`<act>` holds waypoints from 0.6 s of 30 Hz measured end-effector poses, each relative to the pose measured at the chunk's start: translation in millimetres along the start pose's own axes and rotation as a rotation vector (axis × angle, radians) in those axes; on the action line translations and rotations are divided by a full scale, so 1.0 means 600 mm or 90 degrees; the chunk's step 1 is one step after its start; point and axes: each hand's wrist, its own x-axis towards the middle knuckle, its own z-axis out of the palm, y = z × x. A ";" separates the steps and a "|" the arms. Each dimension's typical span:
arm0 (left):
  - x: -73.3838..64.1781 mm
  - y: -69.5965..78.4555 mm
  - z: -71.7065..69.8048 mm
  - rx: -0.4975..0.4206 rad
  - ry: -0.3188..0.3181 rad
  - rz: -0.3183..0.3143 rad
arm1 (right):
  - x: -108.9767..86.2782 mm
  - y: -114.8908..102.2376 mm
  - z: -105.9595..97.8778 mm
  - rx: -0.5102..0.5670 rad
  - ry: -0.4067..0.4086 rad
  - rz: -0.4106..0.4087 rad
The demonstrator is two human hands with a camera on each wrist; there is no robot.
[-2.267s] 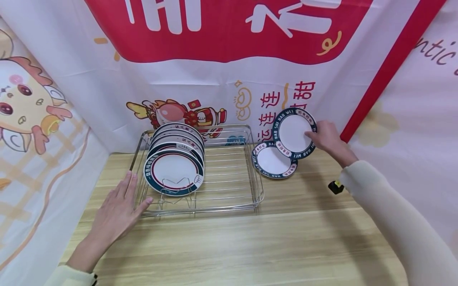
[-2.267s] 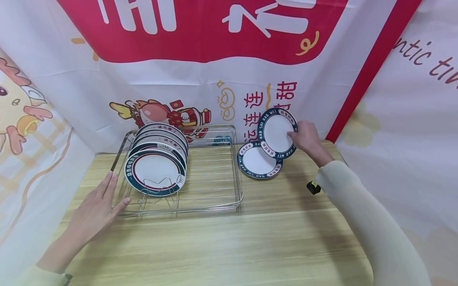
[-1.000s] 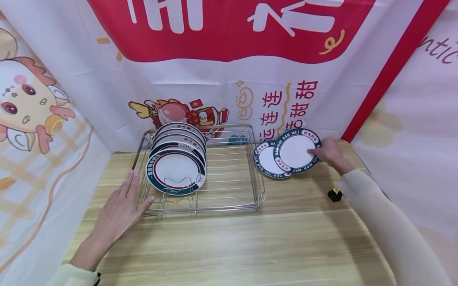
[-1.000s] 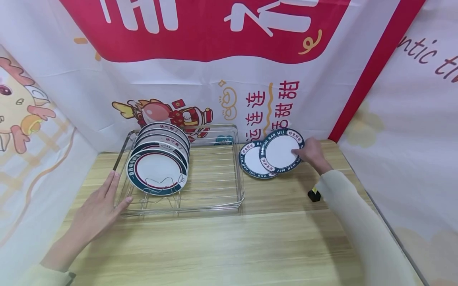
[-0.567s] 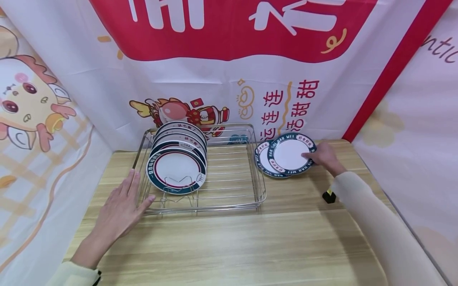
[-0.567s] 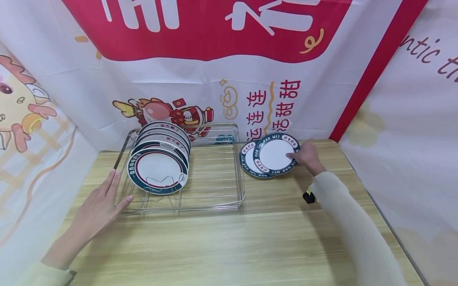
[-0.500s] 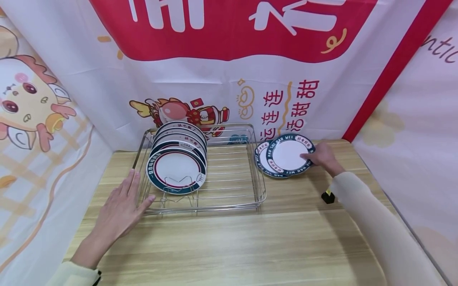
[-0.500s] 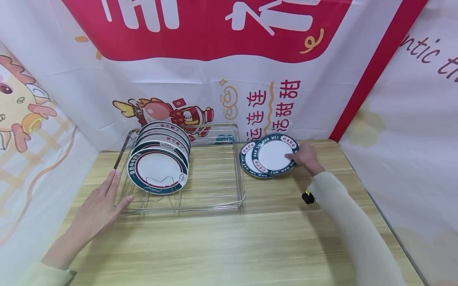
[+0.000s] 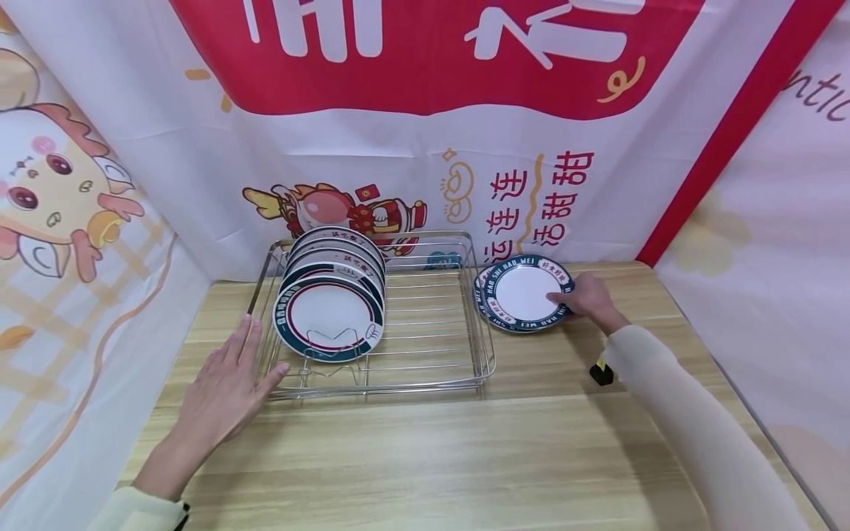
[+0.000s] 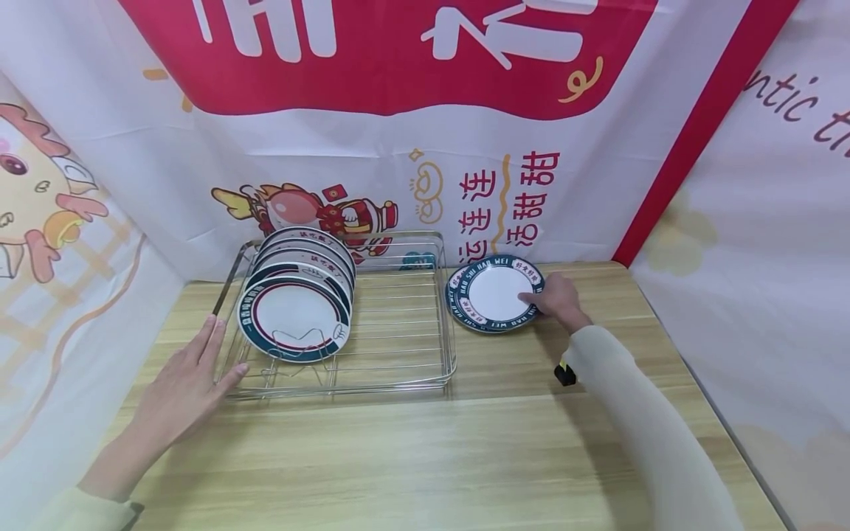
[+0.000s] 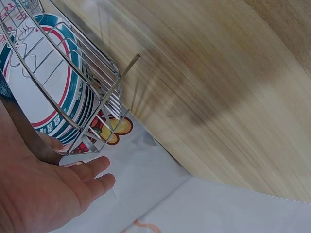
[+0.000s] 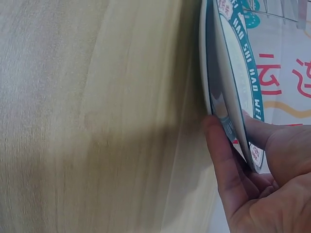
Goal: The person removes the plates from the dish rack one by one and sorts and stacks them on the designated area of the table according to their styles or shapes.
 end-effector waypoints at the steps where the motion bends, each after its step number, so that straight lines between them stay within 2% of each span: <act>1: 0.000 0.000 0.000 0.000 0.001 0.000 | 0.000 0.000 0.002 -0.003 -0.001 -0.003; 10: -0.001 0.002 0.000 -0.001 -0.002 -0.003 | 0.004 0.007 0.018 -0.066 0.011 -0.052; 18: -0.001 0.002 0.000 0.001 -0.009 -0.008 | 0.002 -0.002 0.029 -0.071 -0.018 -0.005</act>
